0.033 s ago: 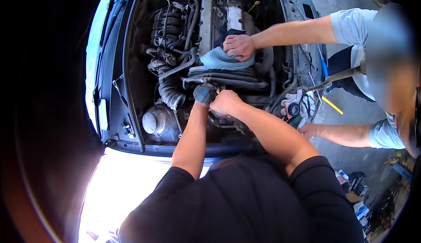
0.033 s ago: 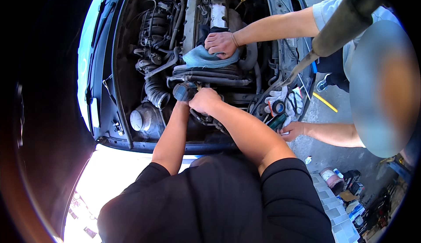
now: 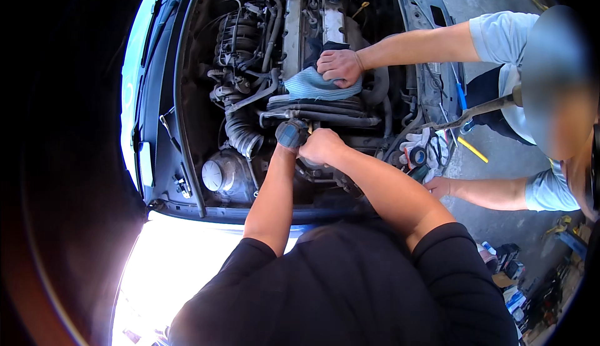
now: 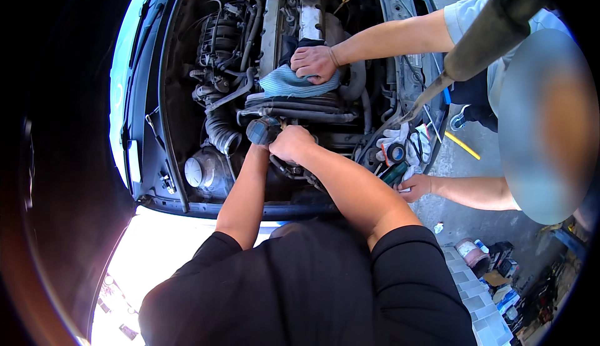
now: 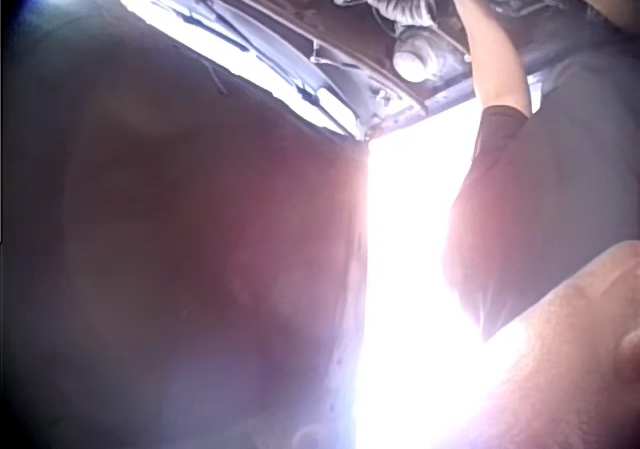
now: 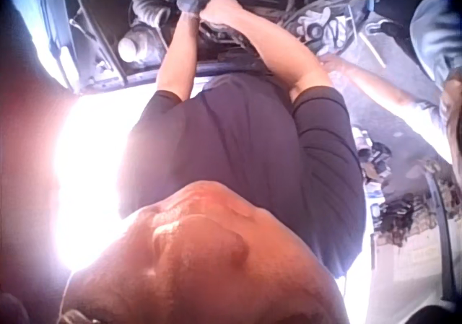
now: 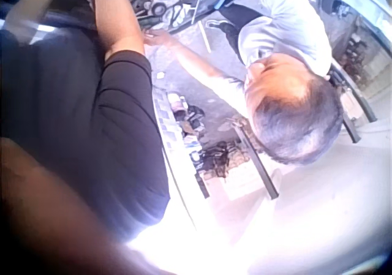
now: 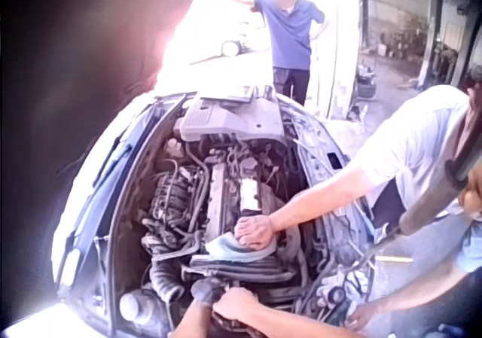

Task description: The person works on a car engine, first reaching into the compartment to handle components near the timing belt area and then using a power tool to fasten a component.

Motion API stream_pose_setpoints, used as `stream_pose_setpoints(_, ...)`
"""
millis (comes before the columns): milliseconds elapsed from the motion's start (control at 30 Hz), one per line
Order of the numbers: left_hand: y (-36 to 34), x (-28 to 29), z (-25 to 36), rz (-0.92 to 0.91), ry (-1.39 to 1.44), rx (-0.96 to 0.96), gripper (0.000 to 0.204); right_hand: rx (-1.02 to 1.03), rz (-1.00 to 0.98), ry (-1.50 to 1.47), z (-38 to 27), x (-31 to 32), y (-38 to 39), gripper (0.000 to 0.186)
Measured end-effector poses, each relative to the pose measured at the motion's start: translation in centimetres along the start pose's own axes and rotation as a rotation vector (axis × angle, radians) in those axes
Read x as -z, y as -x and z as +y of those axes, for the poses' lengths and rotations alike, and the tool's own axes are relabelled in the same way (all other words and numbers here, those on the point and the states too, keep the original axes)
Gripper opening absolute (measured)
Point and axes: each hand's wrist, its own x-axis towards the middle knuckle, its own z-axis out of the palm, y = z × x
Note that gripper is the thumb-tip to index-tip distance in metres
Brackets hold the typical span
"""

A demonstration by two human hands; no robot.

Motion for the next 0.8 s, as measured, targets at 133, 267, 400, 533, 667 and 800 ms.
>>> stream_pose_setpoints(133,-0.4,-0.2,-0.3,0.011,-0.004,-0.027,0.051,-0.044,0.043,-0.070,0.6,-0.7,-0.3,0.052)
stream_pose_setpoints(267,-0.5,-0.7,-0.6,0.009,-0.009,-0.042,0.050,-0.044,0.056,-0.101,0.5,-0.7,-0.5,0.051)
stream_pose_setpoints(400,-0.9,-0.7,-0.9,0.018,-0.012,-0.062,0.049,-0.073,0.004,-0.077,0.0,1.0,0.0,0.055)
stream_pose_setpoints(533,-0.8,-0.8,-0.8,0.031,-0.014,-0.079,0.047,-0.170,-0.105,-0.048,-0.3,1.0,0.2,0.055)
stream_pose_setpoints(667,-1.4,-0.5,-0.7,0.047,-0.026,-0.098,0.046,-0.138,-0.079,-0.061,0.3,0.9,0.0,0.053)
stream_pose_setpoints(800,-1.6,-0.5,-1.0,0.058,-0.036,-0.130,0.045,-0.088,-0.144,-0.062,0.1,1.3,0.2,0.058)
